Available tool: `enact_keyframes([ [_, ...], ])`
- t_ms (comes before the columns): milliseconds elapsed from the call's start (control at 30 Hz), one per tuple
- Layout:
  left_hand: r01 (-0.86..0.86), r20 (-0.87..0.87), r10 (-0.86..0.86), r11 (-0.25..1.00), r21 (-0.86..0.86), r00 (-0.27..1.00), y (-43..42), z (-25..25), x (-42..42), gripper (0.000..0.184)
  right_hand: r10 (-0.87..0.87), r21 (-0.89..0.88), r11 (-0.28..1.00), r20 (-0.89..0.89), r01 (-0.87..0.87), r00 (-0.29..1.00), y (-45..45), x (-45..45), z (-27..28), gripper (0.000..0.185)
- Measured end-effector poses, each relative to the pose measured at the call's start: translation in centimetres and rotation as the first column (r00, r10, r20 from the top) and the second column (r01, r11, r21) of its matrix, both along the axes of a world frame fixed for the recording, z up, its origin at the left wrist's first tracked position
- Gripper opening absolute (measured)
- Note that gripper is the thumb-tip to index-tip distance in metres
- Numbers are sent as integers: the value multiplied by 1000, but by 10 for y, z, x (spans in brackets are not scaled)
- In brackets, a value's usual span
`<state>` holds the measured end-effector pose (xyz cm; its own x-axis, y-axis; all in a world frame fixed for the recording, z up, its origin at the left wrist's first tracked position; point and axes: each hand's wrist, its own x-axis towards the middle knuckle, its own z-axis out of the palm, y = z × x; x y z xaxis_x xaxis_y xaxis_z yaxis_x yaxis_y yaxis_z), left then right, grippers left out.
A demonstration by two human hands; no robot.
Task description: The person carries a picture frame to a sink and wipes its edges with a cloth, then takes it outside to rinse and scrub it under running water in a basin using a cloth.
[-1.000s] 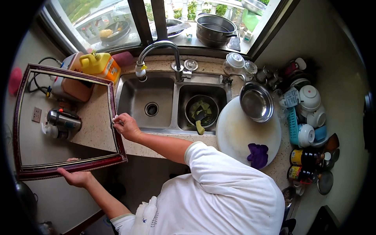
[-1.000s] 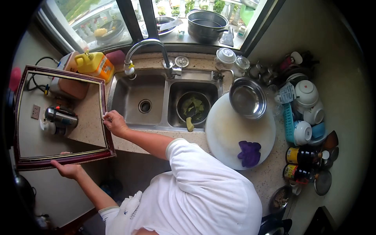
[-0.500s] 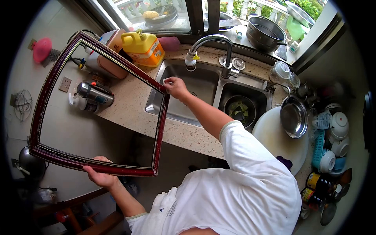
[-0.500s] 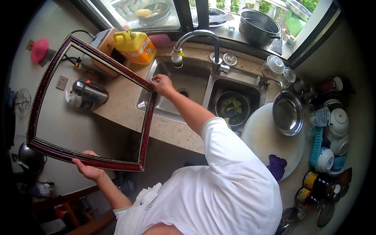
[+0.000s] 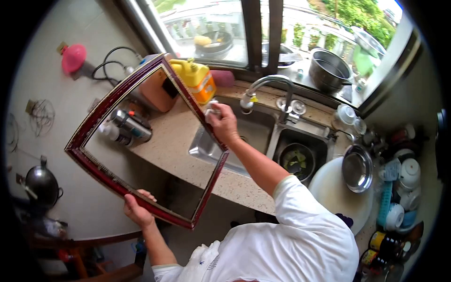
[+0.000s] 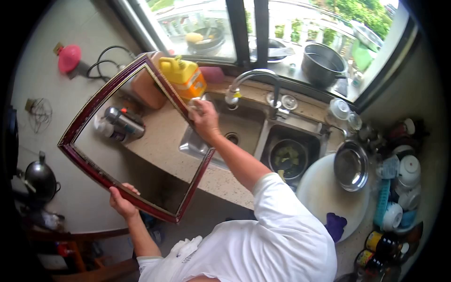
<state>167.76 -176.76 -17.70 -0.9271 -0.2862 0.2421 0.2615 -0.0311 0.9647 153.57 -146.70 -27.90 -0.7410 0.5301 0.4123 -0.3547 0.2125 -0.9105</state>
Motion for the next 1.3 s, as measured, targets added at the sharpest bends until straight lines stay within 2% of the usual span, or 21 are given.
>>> enact_keyframes([
  [33,23,70,-29,996,84,997,-8,-8,-2,57,29,-1,1000,14,-29,999,0,-4,18,27],
  [67,93,53,-96,994,57,994,-11,-11,-5,55,32,52,998,-14,-32,999,2,-10,29,28],
  [100,81,45,-81,997,-8,996,-12,-13,-6,53,87,72,994,3,-87,996,4,-22,37,29],
  [133,121,21,-120,988,-91,993,-12,-10,-5,51,45,115,992,4,-45,999,2,-34,35,29],
  [200,65,-31,-73,977,-202,997,-2,-1,-5,50,50,126,991,-45,-44,998,2,-42,28,27],
  [300,62,-51,-70,989,-133,996,-2,4,-15,50,84,118,988,155,-103,984,-6,-11,-4,25],
  [367,39,-54,-45,994,-104,998,-4,5,-24,50,135,103,981,260,-166,956,-15,0,-66,25],
  [400,37,-53,-42,995,-91,998,-4,6,-28,50,187,52,973,393,-225,900,-15,8,-91,28],
  [433,44,-71,-53,992,-122,996,-7,4,-34,50,149,86,975,440,-206,886,-12,22,-102,29],
  [467,51,-50,-57,992,-112,997,-9,2,-39,50,326,-212,944,456,-254,828,-11,26,-119,28],
  [500,37,-42,-43,992,-117,998,-9,1,-43,49,356,-379,906,444,-188,822,-9,33,-132,33],
  [533,28,-34,-31,994,-108,999,-5,3,-45,47,409,-474,865,476,-164,778,-3,47,-113,31],
  [600,44,-13,-45,993,-114,999,-5,1,-49,45,437,-577,804,412,-143,800,6,59,-127,37],
  [667,45,33,-41,993,-112,999,-6,-1,-53,44,520,-801,597,344,-45,782,19,73,-119,41],
  [700,43,49,-37,993,-109,998,-8,-3,-54,45,534,-861,509,306,-10,788,25,79,-115,37],
  [933,96,242,-68,990,-105,968,-11,-10,-67,47,434,-933,337,274,127,858,70,118,-128,24],
  [1067,129,267,-102,988,-88,958,-15,-26,-70,49,372,-917,365,300,159,878,81,140,-122,23],
  [1200,151,311,-119,985,-81,943,-13,-35,-68,53,366,-847,528,297,66,882,63,153,-84,31],
  [1300,172,316,-169,985,17,934,-7,-34,-60,50,338,-795,604,311,49,888,50,158,-72,35],
])
